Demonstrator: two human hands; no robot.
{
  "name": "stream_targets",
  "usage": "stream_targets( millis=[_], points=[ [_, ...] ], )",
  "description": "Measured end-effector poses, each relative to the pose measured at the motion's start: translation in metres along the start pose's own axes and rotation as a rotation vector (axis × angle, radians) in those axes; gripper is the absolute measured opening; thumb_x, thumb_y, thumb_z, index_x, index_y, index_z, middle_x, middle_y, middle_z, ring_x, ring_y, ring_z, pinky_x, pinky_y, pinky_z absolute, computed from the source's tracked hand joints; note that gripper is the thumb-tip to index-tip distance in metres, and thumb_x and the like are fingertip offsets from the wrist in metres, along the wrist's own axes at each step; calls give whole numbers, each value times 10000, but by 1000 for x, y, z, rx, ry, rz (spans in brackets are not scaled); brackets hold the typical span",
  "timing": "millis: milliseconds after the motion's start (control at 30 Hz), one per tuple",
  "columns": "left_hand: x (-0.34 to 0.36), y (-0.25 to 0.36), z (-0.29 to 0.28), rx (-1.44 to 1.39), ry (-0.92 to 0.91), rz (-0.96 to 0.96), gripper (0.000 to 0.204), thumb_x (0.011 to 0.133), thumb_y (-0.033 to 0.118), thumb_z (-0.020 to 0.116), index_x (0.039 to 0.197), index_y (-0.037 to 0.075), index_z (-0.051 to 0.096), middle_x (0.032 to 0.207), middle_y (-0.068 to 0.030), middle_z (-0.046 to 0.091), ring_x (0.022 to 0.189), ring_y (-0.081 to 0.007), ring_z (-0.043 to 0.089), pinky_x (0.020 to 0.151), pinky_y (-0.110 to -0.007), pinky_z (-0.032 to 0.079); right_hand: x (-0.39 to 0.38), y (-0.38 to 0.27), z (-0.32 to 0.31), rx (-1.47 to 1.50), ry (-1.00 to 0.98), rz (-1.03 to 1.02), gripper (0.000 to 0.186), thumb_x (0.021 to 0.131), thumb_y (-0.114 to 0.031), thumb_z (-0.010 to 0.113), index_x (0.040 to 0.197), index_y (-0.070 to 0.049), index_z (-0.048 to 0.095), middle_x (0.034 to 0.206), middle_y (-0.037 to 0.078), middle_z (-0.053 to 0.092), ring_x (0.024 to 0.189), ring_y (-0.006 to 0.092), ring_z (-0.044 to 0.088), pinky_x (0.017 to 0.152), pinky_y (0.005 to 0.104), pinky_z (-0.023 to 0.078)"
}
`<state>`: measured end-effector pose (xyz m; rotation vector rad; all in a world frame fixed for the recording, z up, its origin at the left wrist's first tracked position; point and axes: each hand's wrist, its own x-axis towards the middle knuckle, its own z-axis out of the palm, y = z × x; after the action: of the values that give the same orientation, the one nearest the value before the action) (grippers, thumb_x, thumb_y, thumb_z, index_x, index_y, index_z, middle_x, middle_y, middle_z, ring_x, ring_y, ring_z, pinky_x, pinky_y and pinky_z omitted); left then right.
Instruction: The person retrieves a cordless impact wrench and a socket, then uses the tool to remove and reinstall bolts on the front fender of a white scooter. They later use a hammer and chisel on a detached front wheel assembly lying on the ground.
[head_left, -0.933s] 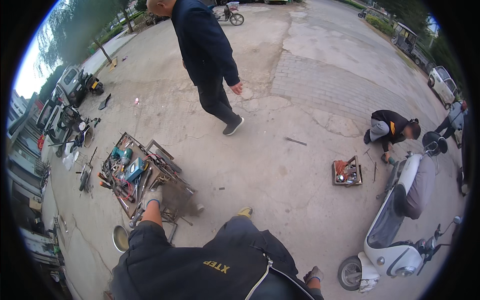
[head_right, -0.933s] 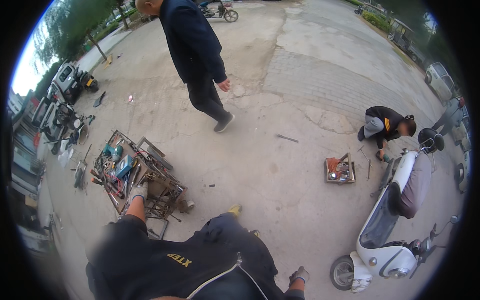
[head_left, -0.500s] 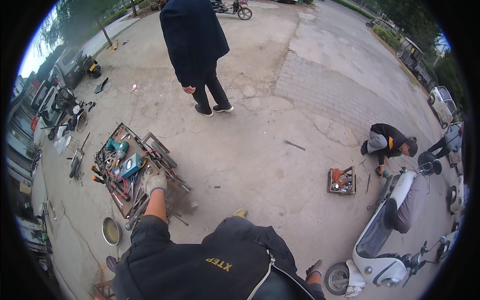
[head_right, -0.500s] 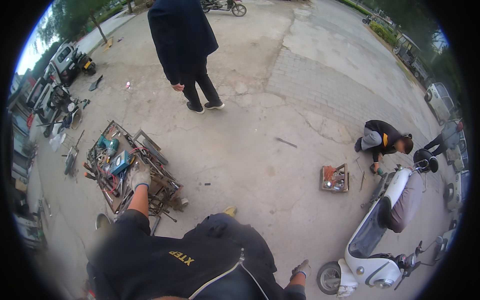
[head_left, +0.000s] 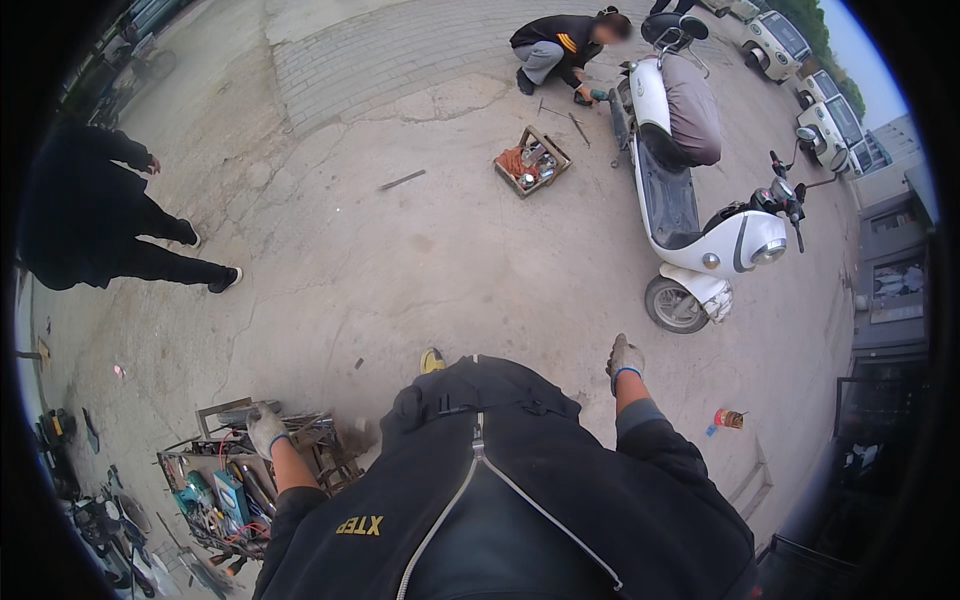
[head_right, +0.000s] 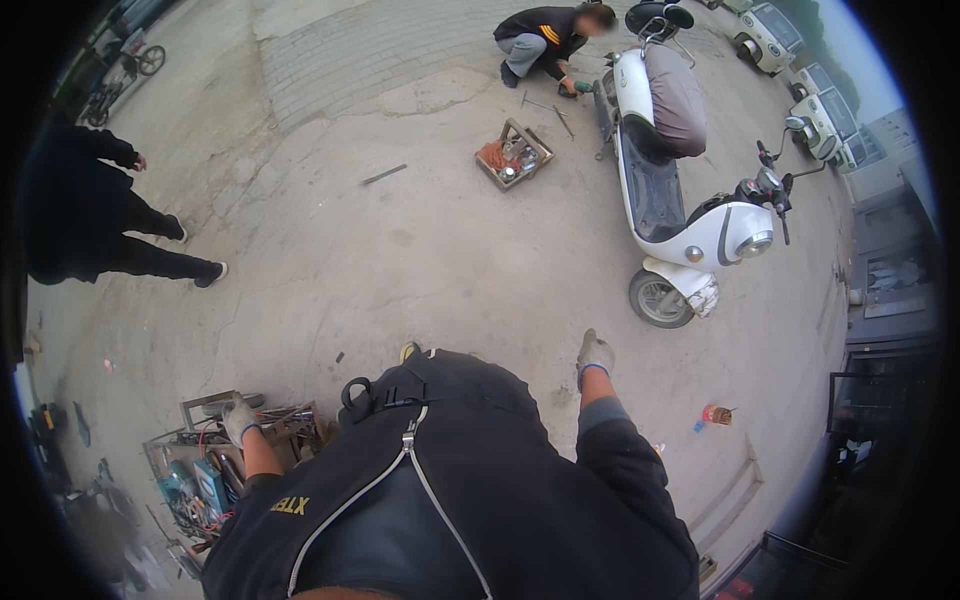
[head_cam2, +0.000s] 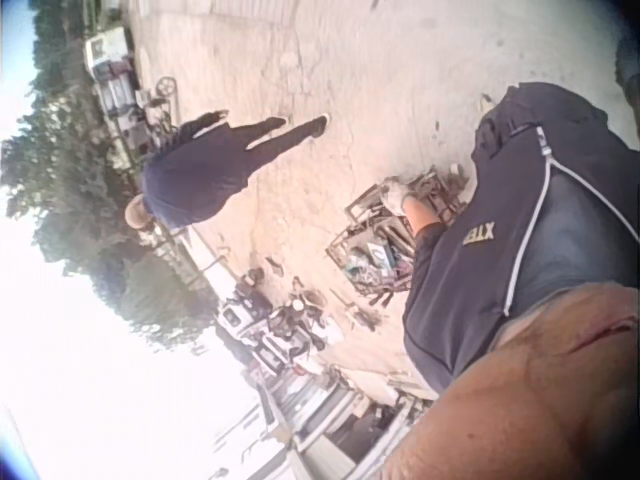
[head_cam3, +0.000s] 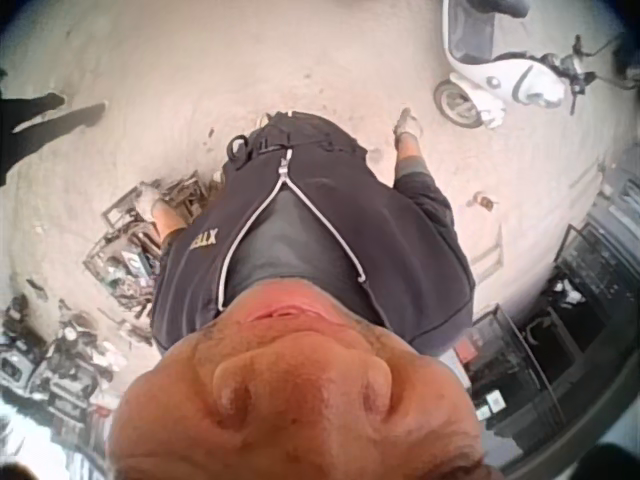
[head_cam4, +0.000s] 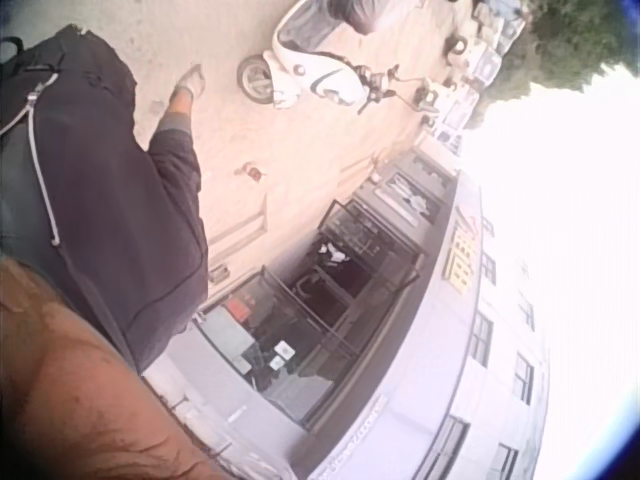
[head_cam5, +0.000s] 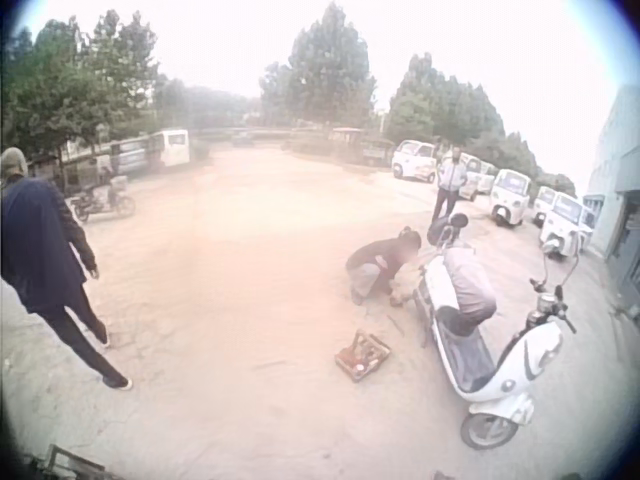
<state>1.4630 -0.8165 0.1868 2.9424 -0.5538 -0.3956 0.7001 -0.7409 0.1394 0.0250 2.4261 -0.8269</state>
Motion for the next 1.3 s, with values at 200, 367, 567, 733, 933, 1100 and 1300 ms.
stream_targets(
  millis=[200,367,567,733,933,1100,1300],
  points=[
    [23,16,42,-35,-157,59,729,960,572,556,1386,-18,611,1367,-265,646,1271,-379,631,1088,-450,466,-24,70,-43,117,92,282,396,1007,-474,609,822,-128,550,586,22,471,458,198,447,451,384,371],
    [48,8,74,79,-258,92,744,961,599,529,1379,-8,628,1388,-247,640,1290,-377,619,1111,-444,453,-39,108,-49,180,150,381,409,999,-476,615,807,-125,534,573,23,457,441,197,423,443,395,344],
    [74,-12,109,23,-346,-7,802,953,632,525,1323,-70,646,1379,-272,636,1296,-384,612,1093,-441,465,12,153,-35,-137,236,100,568,977,-511,592,1089,31,717,885,185,675,782,320,648,705,431,500],
    [62,-11,103,-164,-402,-120,838,959,629,560,1316,-126,621,1378,-258,645,1239,-367,643,1092,-421,464,1,132,-29,-119,246,4,547,989,-495,615,1155,19,702,763,128,688,591,260,644,555,417,519],
    [67,-7,103,-385,-329,-315,871,935,658,611,1323,-122,621,1394,-240,639,1231,-367,640,1077,-435,472,-89,66,-41,-360,254,-9,616,939,-540,583,1133,17,762,1183,277,721,1153,418,682,1016,474,508],
    [81,-7,112,-465,-332,-361,891,919,677,636,1327,-115,623,1402,-231,635,1236,-370,635,1074,-441,474,-106,70,-43,-350,274,60,614,927,-549,598,1125,6,769,1158,268,732,1137,409,692,1018,472,511],
    [78,6,118,-433,-347,-325,908,911,690,638,1332,-114,618,1403,-230,634,1234,-363,636,1073,-436,476,-101,97,-49,-362,283,85,609,926,-551,605,1140,-5,769,1166,264,732,1141,404,692,1019,463,514]
  ],
)
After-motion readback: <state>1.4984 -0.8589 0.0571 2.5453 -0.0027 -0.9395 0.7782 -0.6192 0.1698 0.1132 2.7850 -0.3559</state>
